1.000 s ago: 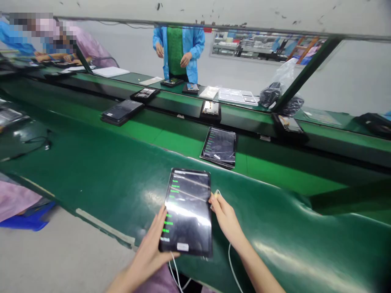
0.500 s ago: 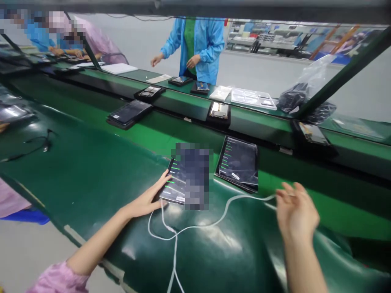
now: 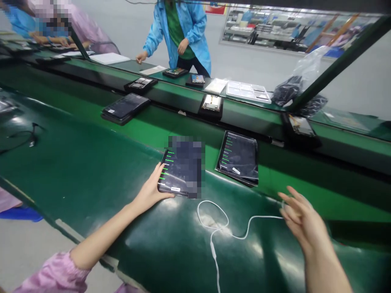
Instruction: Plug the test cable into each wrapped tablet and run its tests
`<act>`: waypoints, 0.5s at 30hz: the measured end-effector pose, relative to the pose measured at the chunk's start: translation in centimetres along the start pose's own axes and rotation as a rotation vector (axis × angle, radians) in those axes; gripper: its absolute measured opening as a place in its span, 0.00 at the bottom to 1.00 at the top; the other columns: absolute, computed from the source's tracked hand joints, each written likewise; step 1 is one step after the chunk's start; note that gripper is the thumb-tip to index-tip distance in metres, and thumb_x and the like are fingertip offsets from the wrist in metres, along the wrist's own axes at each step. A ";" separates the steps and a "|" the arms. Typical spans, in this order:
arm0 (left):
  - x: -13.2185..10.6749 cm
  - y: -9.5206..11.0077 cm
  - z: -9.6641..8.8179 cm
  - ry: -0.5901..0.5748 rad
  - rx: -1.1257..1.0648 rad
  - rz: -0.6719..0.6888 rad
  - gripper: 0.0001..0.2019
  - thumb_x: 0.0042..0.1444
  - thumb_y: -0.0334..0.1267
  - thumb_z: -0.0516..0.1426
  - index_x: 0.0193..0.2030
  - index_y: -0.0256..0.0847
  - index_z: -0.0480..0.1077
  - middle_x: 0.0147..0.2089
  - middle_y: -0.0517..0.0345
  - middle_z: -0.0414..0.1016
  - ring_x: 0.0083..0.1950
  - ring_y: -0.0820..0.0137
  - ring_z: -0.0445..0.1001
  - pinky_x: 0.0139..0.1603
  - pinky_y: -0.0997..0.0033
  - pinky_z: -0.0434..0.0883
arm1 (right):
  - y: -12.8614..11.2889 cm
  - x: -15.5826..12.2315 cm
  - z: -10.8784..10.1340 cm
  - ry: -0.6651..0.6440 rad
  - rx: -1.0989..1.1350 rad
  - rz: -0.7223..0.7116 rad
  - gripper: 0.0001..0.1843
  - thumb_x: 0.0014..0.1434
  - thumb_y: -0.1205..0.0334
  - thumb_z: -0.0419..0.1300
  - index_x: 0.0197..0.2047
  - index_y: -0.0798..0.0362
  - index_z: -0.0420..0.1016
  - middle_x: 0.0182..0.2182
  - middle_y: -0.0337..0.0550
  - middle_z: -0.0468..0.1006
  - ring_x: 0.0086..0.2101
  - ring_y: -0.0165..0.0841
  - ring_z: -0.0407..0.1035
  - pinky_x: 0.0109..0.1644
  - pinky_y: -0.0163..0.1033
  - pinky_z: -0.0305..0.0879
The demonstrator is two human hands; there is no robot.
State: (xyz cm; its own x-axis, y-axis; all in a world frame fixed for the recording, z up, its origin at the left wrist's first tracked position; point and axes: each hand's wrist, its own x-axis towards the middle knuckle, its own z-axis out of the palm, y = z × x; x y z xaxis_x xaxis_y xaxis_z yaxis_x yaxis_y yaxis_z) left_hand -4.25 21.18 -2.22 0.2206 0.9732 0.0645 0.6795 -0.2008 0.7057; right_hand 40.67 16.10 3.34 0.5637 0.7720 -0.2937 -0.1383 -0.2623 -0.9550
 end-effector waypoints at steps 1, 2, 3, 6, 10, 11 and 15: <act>0.5 0.0 0.2 0.025 -0.003 0.009 0.53 0.51 0.54 0.68 0.76 0.47 0.42 0.78 0.43 0.47 0.78 0.49 0.46 0.74 0.48 0.55 | 0.3 0.4 1.3 0.003 0.009 0.019 0.37 0.42 0.57 0.68 0.57 0.47 0.66 0.36 0.45 0.81 0.16 0.21 0.43 0.18 0.35 0.50; 1.2 0.1 0.4 0.048 -0.005 0.014 0.52 0.50 0.54 0.68 0.75 0.47 0.44 0.77 0.44 0.50 0.77 0.49 0.48 0.74 0.49 0.56 | 0.5 1.0 2.4 0.001 -0.014 0.029 0.40 0.42 0.57 0.68 0.59 0.46 0.63 0.35 0.44 0.81 0.16 0.22 0.44 0.18 0.35 0.50; 2.3 0.2 0.4 0.067 -0.005 0.019 0.51 0.50 0.54 0.68 0.75 0.47 0.45 0.77 0.44 0.52 0.77 0.49 0.50 0.74 0.50 0.56 | 0.7 1.8 3.3 -0.011 -0.058 0.032 0.41 0.43 0.57 0.67 0.61 0.46 0.61 0.34 0.43 0.81 0.16 0.23 0.46 0.18 0.35 0.50; 7.1 0.8 0.4 0.085 -0.009 0.046 0.49 0.48 0.51 0.69 0.72 0.43 0.50 0.75 0.42 0.56 0.76 0.49 0.55 0.73 0.51 0.57 | 0.8 4.3 4.7 -0.065 -0.191 0.031 0.36 0.45 0.55 0.68 0.58 0.46 0.62 0.29 0.40 0.78 0.15 0.24 0.48 0.17 0.35 0.48; 14.3 1.9 0.0 0.070 -0.033 0.060 0.48 0.46 0.42 0.70 0.71 0.36 0.53 0.74 0.35 0.55 0.75 0.48 0.56 0.73 0.50 0.57 | 0.6 7.0 4.9 -0.104 -0.247 0.036 0.21 0.45 0.50 0.70 0.37 0.50 0.68 0.17 0.33 0.64 0.13 0.23 0.48 0.15 0.33 0.45; 15.5 2.3 -0.1 0.075 -0.038 0.052 0.48 0.45 0.40 0.70 0.70 0.33 0.53 0.74 0.31 0.53 0.76 0.45 0.53 0.73 0.47 0.56 | 0.5 7.4 4.8 -0.110 -0.260 0.042 0.21 0.45 0.48 0.70 0.33 0.50 0.66 0.15 0.31 0.60 0.13 0.23 0.48 0.15 0.32 0.44; 16.4 5.3 1.3 0.099 -0.116 0.040 0.44 0.43 0.37 0.69 0.68 0.31 0.59 0.77 0.30 0.42 0.78 0.38 0.35 0.74 0.36 0.42 | 0.6 8.7 4.3 -0.130 -0.303 0.058 0.25 0.45 0.41 0.69 0.26 0.48 0.60 0.14 0.29 0.54 0.13 0.23 0.46 0.15 0.32 0.42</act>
State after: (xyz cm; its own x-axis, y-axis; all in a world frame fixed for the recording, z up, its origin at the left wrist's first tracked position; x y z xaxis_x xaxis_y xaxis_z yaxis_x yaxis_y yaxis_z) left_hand 3.82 35.92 1.63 0.1718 0.9721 0.1595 0.5850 -0.2309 0.7775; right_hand 41.98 25.17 -0.02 0.4504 0.8133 -0.3683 0.0929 -0.4530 -0.8867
